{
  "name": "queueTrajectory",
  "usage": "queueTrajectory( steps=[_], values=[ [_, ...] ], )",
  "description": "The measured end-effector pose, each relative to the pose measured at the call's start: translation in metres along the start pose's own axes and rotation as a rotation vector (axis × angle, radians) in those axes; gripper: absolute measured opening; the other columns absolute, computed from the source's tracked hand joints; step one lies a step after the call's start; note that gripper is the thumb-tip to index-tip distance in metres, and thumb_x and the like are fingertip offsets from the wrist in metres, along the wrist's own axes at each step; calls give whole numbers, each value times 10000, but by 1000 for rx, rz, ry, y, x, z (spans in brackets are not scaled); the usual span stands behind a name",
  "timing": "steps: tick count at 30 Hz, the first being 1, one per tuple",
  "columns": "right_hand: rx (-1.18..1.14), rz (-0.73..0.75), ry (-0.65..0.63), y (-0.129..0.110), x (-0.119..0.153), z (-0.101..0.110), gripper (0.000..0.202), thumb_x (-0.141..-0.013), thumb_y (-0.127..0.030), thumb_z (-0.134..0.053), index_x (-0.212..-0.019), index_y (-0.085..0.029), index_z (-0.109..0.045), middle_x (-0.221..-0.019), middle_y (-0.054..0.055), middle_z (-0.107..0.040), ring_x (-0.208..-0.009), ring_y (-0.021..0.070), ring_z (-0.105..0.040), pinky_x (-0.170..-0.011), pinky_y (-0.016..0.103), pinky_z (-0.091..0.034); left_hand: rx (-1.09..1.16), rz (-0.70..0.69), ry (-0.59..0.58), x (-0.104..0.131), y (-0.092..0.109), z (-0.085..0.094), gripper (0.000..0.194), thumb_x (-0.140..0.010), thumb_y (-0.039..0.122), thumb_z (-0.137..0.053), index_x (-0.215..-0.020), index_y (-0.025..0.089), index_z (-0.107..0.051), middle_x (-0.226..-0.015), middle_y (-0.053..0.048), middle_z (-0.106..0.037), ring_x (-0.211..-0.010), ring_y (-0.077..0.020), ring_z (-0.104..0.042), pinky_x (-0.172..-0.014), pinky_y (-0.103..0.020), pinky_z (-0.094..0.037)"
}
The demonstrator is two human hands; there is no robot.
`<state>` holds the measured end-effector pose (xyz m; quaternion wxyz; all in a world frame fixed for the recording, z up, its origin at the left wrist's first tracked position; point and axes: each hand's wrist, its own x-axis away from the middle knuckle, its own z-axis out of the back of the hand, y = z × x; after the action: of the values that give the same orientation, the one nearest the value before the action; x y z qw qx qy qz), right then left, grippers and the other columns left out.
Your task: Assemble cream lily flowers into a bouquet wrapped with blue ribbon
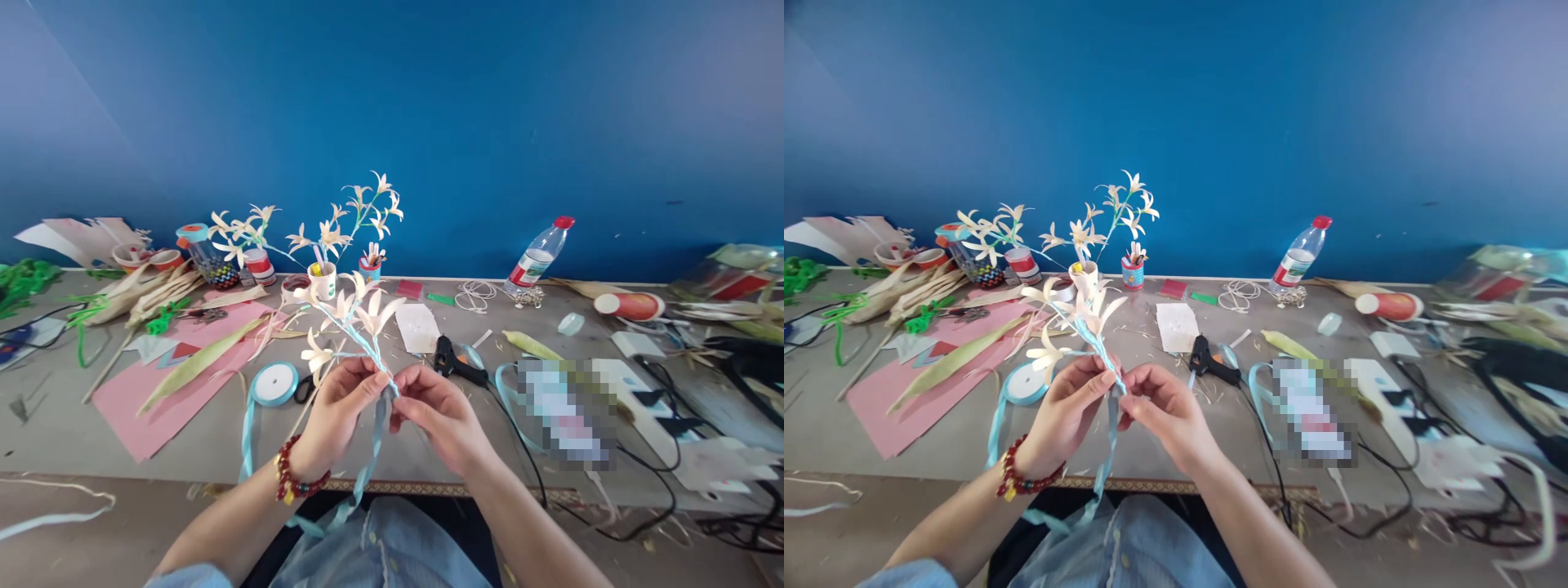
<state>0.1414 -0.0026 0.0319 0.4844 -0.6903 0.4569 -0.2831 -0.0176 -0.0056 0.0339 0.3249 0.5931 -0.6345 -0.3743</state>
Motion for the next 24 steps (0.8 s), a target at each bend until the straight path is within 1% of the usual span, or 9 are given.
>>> queueTrajectory(
  steps=[3, 5, 7, 9, 11, 14, 18, 21, 24],
  values=[
    [-123, -17, -73, 3, -1, 1, 406, -642, -309, -905, -956, -230, -659, -826, -6, -597, -759, 151, -582, -746, 294, -520, 55, -3, 8, 1, -1, -6, 198, -817, 340, -767, -862, 179, -660, -744, -7, -639, -603, -134, -605, -513, -245, -472],
    [-192, -15, -114, 5, -2, 2, 498, -567, -310, -934, -987, -246, -673, -851, -1, -595, -795, 164, -570, -793, 309, -506, 86, -13, 34, 3, -1, -10, 201, -815, 345, -767, -855, 185, -653, -721, 7, -630, -551, -118, -594, -486, -238, -463],
    [-282, -19, -157, 7, -4, 2, 490, -581, -401, -899, -1003, -249, -702, -882, 19, -604, -813, 183, -569, -818, 332, -502, 109, -35, 81, 4, 1, -14, 219, -782, 345, -794, -815, 189, -643, -743, 17, -627, -529, -99, -579, -466, -226, -450],
    [-365, -38, -193, 10, -6, 3, 410, -663, -497, -784, -984, -247, -738, -940, 48, -619, -824, 203, -574, -813, 360, -509, 127, -54, 112, 6, 2, -18, 245, -752, 352, -814, -772, 190, -631, -785, 20, -618, -529, -84, -557, -445, -216, -429],
    [-394, -38, -188, 14, -7, 3, 315, -721, -466, -694, -941, -254, -768, -991, 59, -622, -822, 208, -577, -797, 370, -516, 141, -75, 125, 6, 2, -21, 262, -728, 360, -826, -740, 189, -628, -801, 24, -602, -537, -76, -533, -447, -216, -421],
    [-359, 50, -96, 23, -7, -3, 236, -689, -312, -751, -920, -282, -787, -961, 34, -609, -833, 191, -571, -787, 321, -509, 136, -111, 154, 6, 0, -25, 263, -711, 373, -834, -724, 194, -641, -788, 29, -603, -551, -75, -515, -486, -222, -430],
    [-406, 137, 106, 35, -5, -20, 225, -671, -338, -867, -867, -281, -773, -870, 9, -610, -813, 169, -566, -787, 273, -498, 96, -187, 189, 4, -8, -25, 221, -706, 366, -843, -724, 212, -685, -799, 19, -657, -611, -98, -554, -616, -249, -494],
    [-530, 79, 230, 36, -5, -33, 186, -684, -296, -885, -782, -254, -733, -857, -4, -647, -810, 146, -585, -817, 241, -494, 51, -242, 165, 3, -14, -22, 150, -744, 339, -824, -750, 223, -729, -815, 2, -686, -710, -131, -621, -752, -276, -533],
    [-604, 3, 289, 32, -5, -40, 159, -712, -245, -868, -749, -222, -715, -843, -5, -659, -798, 133, -593, -792, 217, -496, -6, -255, 153, 1, -18, -13, 114, -784, 326, -793, -780, 223, -742, -831, -9, -707, -760, -156, -663, -766, -284, -547]
  ],
)
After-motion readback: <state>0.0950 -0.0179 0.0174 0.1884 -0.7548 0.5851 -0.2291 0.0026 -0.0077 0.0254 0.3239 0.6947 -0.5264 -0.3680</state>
